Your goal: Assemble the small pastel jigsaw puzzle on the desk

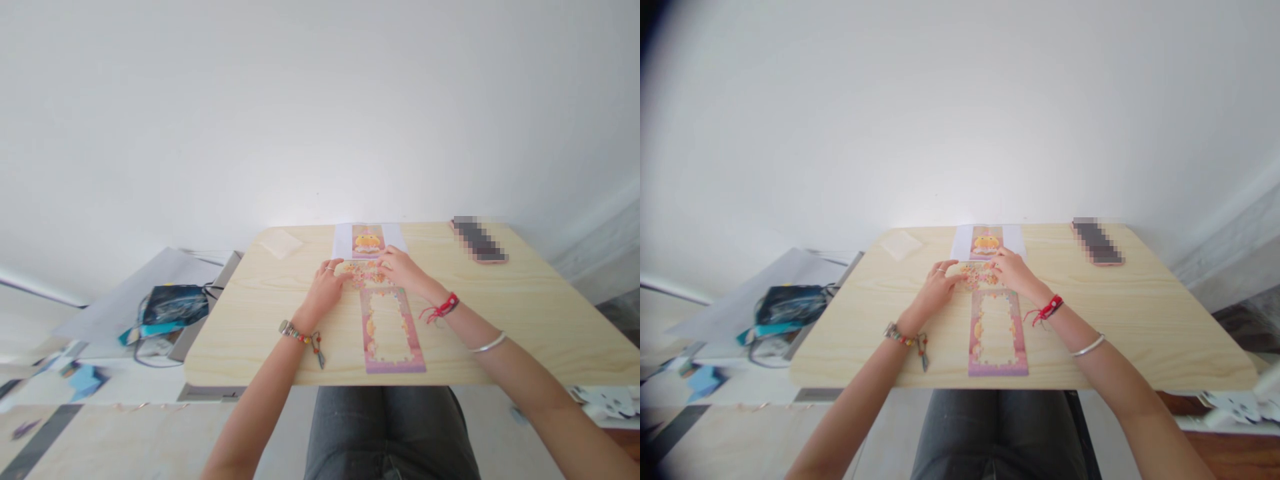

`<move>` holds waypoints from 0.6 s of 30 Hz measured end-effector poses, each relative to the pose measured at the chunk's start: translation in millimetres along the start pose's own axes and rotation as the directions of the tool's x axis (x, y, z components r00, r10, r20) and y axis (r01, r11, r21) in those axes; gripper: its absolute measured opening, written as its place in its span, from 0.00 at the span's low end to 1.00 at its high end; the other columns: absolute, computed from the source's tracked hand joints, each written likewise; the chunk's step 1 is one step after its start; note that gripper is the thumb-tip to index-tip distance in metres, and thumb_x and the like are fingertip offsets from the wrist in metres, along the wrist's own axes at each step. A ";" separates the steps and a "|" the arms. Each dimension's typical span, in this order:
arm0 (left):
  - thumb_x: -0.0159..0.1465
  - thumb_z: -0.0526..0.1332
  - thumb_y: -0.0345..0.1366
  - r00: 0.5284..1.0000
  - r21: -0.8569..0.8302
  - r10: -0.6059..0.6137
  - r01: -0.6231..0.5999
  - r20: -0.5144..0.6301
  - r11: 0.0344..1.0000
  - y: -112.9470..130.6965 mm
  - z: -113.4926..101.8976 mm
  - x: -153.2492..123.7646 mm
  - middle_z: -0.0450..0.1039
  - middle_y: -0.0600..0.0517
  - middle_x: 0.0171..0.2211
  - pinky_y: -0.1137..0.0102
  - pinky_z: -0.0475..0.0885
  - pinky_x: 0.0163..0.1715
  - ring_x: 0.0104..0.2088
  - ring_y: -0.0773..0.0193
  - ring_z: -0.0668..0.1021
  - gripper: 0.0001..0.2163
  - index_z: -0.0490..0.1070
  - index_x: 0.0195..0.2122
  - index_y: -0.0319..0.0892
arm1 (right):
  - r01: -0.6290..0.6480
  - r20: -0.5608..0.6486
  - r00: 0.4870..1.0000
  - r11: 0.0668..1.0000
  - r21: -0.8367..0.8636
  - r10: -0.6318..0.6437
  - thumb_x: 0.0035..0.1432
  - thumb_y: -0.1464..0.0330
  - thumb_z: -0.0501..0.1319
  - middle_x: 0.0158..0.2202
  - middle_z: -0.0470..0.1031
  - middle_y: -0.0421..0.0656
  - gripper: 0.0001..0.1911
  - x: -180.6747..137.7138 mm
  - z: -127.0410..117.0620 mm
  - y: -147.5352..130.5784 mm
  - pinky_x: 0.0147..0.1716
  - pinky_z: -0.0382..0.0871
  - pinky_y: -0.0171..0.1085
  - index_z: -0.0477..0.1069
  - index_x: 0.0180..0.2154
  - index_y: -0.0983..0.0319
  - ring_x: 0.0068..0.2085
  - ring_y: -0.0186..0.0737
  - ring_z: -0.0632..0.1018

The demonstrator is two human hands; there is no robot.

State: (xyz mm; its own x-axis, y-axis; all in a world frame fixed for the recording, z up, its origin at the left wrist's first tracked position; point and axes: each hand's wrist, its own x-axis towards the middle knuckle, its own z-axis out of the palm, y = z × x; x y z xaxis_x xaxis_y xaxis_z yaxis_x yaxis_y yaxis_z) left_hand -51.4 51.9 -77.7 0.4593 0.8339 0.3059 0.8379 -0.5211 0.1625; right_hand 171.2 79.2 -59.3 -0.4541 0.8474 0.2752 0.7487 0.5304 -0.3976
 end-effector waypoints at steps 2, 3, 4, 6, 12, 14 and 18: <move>0.59 0.49 0.25 1.000 0.002 0.009 -0.009 -0.025 1.000 -1.8 -0.8 -0.2 0.58 0.47 0.51 0.59 0.62 0.49 0.51 0.56 0.60 0.17 0.70 0.44 0.49 | 0.023 0.037 0.999 1.000 -0.019 -0.022 0.53 0.72 0.56 0.37 0.66 0.45 0.06 8.4 4.8 -5.1 0.38 0.62 0.35 0.72 0.32 0.63 0.37 0.36 0.70; 0.59 0.49 0.25 0.999 0.001 0.010 -0.010 -0.036 1.000 -2.7 -0.8 -0.4 0.58 0.47 0.51 0.59 0.62 0.49 0.50 0.56 0.61 0.17 0.70 0.44 0.49 | 0.037 0.064 0.997 0.999 -0.034 -0.034 0.53 0.72 0.56 0.37 0.66 0.45 0.07 12.1 7.2 -7.5 0.38 0.62 0.35 0.72 0.33 0.63 0.37 0.37 0.70; 0.59 0.50 0.26 0.999 0.001 0.010 -0.010 -0.044 1.000 -3.7 -0.5 -0.8 0.58 0.46 0.50 0.59 0.62 0.49 0.50 0.56 0.61 0.17 0.70 0.45 0.49 | 0.052 0.092 0.995 0.997 -0.050 -0.048 0.53 0.72 0.57 0.37 0.66 0.46 0.07 15.3 9.6 -9.9 0.38 0.62 0.36 0.72 0.33 0.63 0.37 0.37 0.70; 0.59 0.50 0.26 0.999 0.000 0.007 -0.007 -0.048 1.000 -5.5 0.8 -1.8 0.59 0.47 0.50 0.59 0.62 0.49 0.50 0.56 0.61 0.16 0.70 0.44 0.48 | 0.074 0.130 0.989 0.994 -0.084 -0.063 0.53 0.71 0.57 0.35 0.66 0.46 0.07 19.6 13.4 -14.3 0.37 0.62 0.36 0.73 0.33 0.62 0.37 0.38 0.70; 0.59 0.51 0.27 0.997 -0.014 0.012 -0.013 -0.072 1.000 -10.5 4.5 -2.3 0.61 0.46 0.48 0.59 0.63 0.49 0.49 0.56 0.62 0.15 0.71 0.42 0.47 | 0.051 0.117 0.992 0.994 -0.092 -0.040 0.52 0.72 0.57 0.33 0.67 0.45 0.06 20.2 16.3 -16.9 0.37 0.62 0.35 0.73 0.30 0.64 0.36 0.37 0.70; 0.60 0.50 0.27 0.995 -0.014 0.003 -0.004 -0.097 1.000 -12.3 5.1 -1.7 0.62 0.45 0.48 0.60 0.63 0.49 0.49 0.57 0.63 0.15 0.71 0.43 0.46 | 0.031 0.105 0.994 0.996 -0.080 -0.023 0.52 0.73 0.56 0.35 0.68 0.45 0.07 20.7 16.2 -11.8 0.37 0.62 0.34 0.73 0.31 0.64 0.36 0.37 0.70; 0.59 0.50 0.26 0.994 -0.009 -0.039 0.038 -0.102 0.999 -14.6 5.7 -1.4 0.62 0.45 0.47 0.59 0.64 0.48 0.48 0.56 0.63 0.15 0.71 0.43 0.45 | -0.003 0.094 0.996 0.997 -0.076 0.011 0.53 0.72 0.55 0.37 0.69 0.46 0.08 27.0 17.3 0.9 0.38 0.62 0.35 0.72 0.34 0.63 0.36 0.37 0.71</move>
State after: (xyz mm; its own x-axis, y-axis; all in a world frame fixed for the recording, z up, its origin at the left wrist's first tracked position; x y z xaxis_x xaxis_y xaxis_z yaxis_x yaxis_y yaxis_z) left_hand -62.6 59.4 -85.9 0.3941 0.8306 0.3935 0.8520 -0.4907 0.1825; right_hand 151.2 103.0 -67.4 -0.4896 0.8516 0.1873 0.7849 0.5240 -0.3308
